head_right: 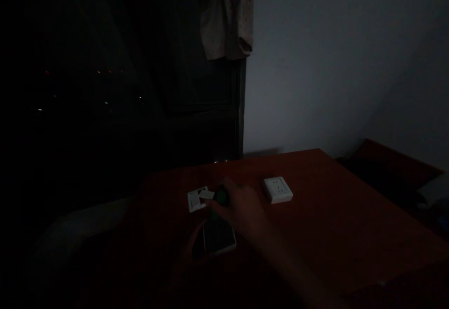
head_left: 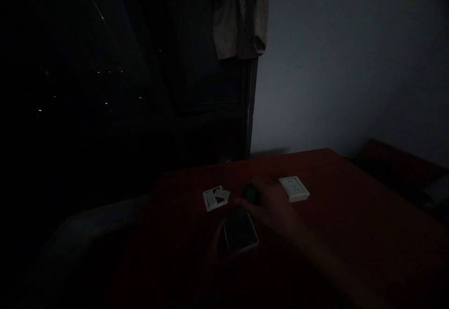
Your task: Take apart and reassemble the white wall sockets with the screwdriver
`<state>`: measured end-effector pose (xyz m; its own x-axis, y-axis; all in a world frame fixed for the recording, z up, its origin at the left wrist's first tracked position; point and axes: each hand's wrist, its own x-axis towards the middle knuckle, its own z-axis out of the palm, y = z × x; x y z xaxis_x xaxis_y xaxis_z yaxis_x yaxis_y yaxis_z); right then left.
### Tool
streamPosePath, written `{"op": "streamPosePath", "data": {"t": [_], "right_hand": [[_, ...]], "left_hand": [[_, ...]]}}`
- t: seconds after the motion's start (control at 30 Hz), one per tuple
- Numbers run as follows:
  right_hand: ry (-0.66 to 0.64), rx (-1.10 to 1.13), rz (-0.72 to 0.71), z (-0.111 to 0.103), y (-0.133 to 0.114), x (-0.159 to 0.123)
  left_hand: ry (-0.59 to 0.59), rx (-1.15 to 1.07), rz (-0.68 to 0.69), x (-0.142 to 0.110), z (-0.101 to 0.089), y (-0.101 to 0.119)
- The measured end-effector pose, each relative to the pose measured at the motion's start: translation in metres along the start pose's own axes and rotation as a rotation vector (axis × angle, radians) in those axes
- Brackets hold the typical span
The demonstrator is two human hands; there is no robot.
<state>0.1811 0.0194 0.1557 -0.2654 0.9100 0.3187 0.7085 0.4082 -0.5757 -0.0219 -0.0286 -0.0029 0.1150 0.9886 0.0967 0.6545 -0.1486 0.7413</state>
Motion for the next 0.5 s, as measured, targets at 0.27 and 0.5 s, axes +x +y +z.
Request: {"op": "streamPosePath", "data": {"t": [0.27,0.5], "right_hand": [[0.193,0.920,0.570,0.030,0.081,-0.028],[0.126,0.975,0.596,0.043,0.071,-0.062]], "left_hand": [[-0.055,-0.066,-0.033,-0.001,-0.004,0.002],[-0.091,-0.013,-0.038,0.003,-0.011,0.009]]}}
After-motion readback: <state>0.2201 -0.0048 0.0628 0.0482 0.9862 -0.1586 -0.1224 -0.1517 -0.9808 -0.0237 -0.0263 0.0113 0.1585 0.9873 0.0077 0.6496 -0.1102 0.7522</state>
